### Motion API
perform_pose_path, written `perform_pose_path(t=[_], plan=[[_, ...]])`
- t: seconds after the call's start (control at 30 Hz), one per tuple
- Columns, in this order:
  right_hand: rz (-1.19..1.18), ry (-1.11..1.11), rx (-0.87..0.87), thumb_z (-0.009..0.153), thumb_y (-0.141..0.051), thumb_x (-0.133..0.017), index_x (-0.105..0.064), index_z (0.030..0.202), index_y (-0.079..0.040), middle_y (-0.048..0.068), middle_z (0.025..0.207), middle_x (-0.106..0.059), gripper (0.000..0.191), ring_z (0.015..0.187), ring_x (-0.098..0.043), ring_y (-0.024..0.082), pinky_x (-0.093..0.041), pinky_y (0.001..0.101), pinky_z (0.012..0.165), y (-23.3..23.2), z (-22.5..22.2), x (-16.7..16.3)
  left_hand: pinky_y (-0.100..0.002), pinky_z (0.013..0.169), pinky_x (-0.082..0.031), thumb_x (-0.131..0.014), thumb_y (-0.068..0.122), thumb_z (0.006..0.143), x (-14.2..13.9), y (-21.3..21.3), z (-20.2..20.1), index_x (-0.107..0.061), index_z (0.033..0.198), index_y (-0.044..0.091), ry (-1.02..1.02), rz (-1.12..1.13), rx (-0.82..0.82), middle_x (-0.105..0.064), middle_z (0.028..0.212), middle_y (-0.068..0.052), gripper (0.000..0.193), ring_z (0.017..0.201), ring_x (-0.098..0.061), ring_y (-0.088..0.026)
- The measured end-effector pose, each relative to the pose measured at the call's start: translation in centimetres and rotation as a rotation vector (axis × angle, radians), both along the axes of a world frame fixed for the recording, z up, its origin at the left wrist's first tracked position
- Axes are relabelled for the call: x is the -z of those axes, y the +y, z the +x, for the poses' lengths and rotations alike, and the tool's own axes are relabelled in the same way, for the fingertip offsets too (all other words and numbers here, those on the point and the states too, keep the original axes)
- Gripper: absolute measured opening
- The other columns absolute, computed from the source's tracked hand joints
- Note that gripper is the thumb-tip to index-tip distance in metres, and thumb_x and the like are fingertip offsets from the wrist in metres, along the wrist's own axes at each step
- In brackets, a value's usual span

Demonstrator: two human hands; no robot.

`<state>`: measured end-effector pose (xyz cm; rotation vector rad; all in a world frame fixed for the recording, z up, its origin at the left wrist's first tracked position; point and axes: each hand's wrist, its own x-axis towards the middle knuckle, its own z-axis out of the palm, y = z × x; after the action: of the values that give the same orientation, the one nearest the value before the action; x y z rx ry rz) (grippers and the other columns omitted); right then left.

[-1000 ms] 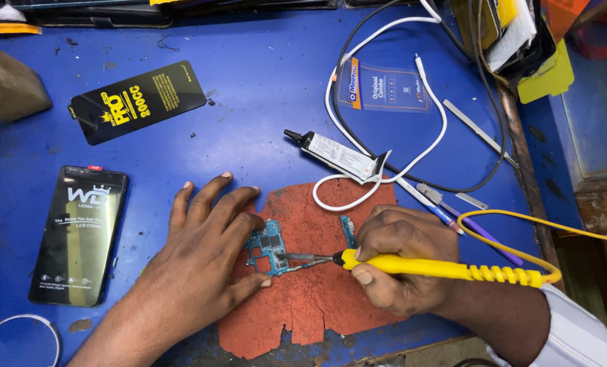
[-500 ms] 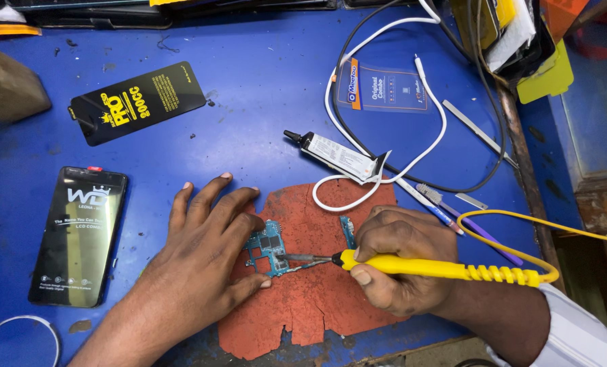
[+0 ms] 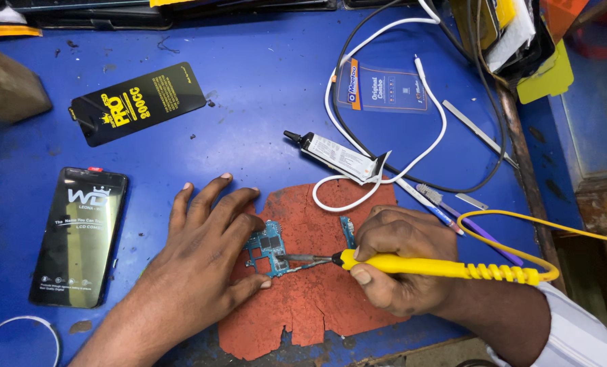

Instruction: The person handles a smartphone with rubber bands, then uses a yellow soldering iron to work on a small blue circuit board placed on a red mat. The person repeatedly applies the soldering iron to different points on the board while holding it steady with the other hand.

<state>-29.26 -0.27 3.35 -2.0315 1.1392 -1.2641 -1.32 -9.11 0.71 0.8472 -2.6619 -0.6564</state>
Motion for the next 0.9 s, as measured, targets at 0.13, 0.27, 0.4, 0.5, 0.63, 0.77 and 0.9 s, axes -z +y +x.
perform_pose_path(t=[0.13, 0.27, 0.4, 0.5, 0.63, 0.77, 0.9], plan=[[-0.008, 0.013, -0.004, 0.091, -0.01, -0.071, -0.057, 0.096, -0.005, 0.008, 0.078, -0.066, 0.016, 0.066, -0.064, 0.014, -0.055, 0.0281, 0.061, -0.04, -0.06, -0.02, -0.069, 0.115, -0.015, -0.082, 0.048, 0.069, 0.0, 0.0, 0.0, -0.061, 0.122, 0.003, 0.009, 0.002, 0.001, -0.045, 0.146, -0.019, 0.072, 0.145, -0.028, -0.044], [-0.004, 0.011, -0.004, 0.092, -0.01, -0.071, -0.056, 0.096, -0.004, 0.008, 0.079, -0.066, 0.017, 0.067, -0.065, 0.014, -0.055, 0.028, 0.061, 0.04, -0.03, -0.01, -0.069, 0.115, -0.015, -0.082, 0.047, 0.068, -0.03, 0.03, 0.01, -0.061, 0.122, 0.003, 0.009, 0.001, 0.0, -0.045, 0.146, -0.02, 0.072, 0.145, -0.028, -0.044], [0.005, 0.007, -0.004, 0.09, -0.01, -0.072, -0.056, 0.095, -0.004, 0.008, 0.078, -0.066, 0.017, 0.065, -0.065, 0.013, -0.054, 0.0273, 0.059, 0.04, -0.05, -0.01, -0.069, 0.115, -0.015, -0.082, 0.047, 0.069, -0.04, 0.03, -0.01, -0.061, 0.121, 0.004, 0.009, 0.008, -0.002, -0.045, 0.146, -0.019, 0.071, 0.145, -0.028, -0.044], [-0.007, 0.019, 0.005, 0.091, -0.01, -0.071, -0.056, 0.095, -0.005, 0.007, 0.078, -0.066, 0.016, 0.066, -0.066, 0.013, -0.055, 0.0274, 0.06, 0.03, -0.08, 0.0, -0.069, 0.114, -0.014, -0.082, 0.047, 0.068, -0.07, -0.02, -0.06, -0.061, 0.121, 0.004, 0.002, 0.011, -0.001, -0.045, 0.145, -0.02, 0.071, 0.144, -0.027, -0.045], [-0.006, 0.013, -0.001, 0.091, -0.01, -0.072, -0.056, 0.095, -0.004, 0.008, 0.078, -0.066, 0.017, 0.066, -0.065, 0.014, -0.055, 0.0281, 0.06, 0.0, -0.07, 0.02, -0.069, 0.114, -0.014, -0.082, 0.047, 0.068, -0.13, -0.06, -0.1, -0.062, 0.12, 0.004, 0.0, 0.02, -0.001, -0.045, 0.145, -0.02, 0.071, 0.144, -0.026, -0.045], [-0.008, 0.005, -0.003, 0.091, -0.009, -0.072, -0.056, 0.095, -0.004, 0.007, 0.077, -0.066, 0.017, 0.066, -0.065, 0.014, -0.055, 0.0281, 0.059, -0.05, -0.05, 0.01, -0.068, 0.115, -0.014, -0.081, 0.048, 0.069, -0.19, -0.02, -0.06, -0.061, 0.122, 0.003, -0.001, 0.013, -0.003, -0.045, 0.146, -0.019, 0.072, 0.145, -0.027, -0.044], [-0.017, -0.007, -0.008, 0.091, -0.009, -0.071, -0.056, 0.096, -0.004, 0.007, 0.078, -0.066, 0.016, 0.067, -0.065, 0.014, -0.055, 0.0286, 0.061, -0.16, -0.03, -0.01, -0.068, 0.115, -0.014, -0.082, 0.047, 0.068, -0.15, 0.02, -0.01, -0.061, 0.122, 0.004, 0.005, 0.008, -0.002, -0.045, 0.146, -0.019, 0.072, 0.145, -0.028, -0.044]])
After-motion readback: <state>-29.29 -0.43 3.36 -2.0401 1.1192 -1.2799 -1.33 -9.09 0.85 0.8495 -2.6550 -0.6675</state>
